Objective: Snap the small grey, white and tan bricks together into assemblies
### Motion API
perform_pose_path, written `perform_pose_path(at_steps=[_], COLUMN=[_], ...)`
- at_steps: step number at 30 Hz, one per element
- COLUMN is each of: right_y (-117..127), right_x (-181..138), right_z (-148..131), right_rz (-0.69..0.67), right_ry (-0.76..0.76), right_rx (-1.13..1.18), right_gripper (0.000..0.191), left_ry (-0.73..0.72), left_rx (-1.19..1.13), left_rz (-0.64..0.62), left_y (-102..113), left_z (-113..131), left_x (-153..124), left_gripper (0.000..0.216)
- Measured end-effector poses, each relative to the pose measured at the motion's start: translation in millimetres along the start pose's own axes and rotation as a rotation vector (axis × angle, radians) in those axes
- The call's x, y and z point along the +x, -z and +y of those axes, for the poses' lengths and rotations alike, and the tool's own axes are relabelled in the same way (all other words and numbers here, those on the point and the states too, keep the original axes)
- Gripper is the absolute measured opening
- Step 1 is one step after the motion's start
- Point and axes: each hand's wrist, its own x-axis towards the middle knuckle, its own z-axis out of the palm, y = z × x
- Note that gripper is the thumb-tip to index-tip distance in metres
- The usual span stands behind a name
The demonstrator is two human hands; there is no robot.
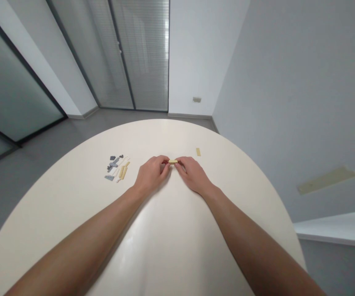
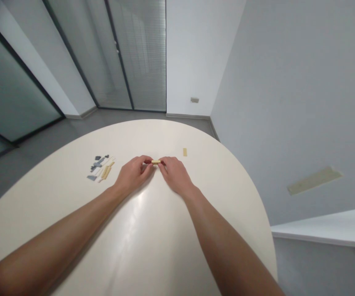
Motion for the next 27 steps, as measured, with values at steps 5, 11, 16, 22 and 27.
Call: perform_pose_path(at_steps=[5,11,16,22,27], right_y=[-0.1,1.1,0.9,-0.6,-1.3], right_x=[0.4,0.5,0.3,-0.6,-1.7], right_z=[0.4,-0.4,-0.4,-0.1,0.1], right_rz=[-0.009,-0.011,-0.007,0.004,0.018], right_ry=[0.002,0.011,0.008,0.005,0.006], right_rx=[-0.004,-0.014,-0.015,0.019,0.026], right_gripper=[0.023,0.025,0.024,0.02,0.022], left_ry=[-0.051,-0.131,-0.115,-0.081,-0.06], left_rx=[-0.016,-0.013,0.0,0.005,0.002], left_rz=[0.007,0.019,0.021,0.008,-0.003], left_y=[-1.9,-4.3,-5.1,-4.6,-2.9], left_z=[-2.2,-6.6,-7.9,-6.8,-5.0], left_x=[-0.5,-0.3,0.0,-0.6,-0.5], left_gripper=[0.027,0.025,0.021,0.019,0.02])
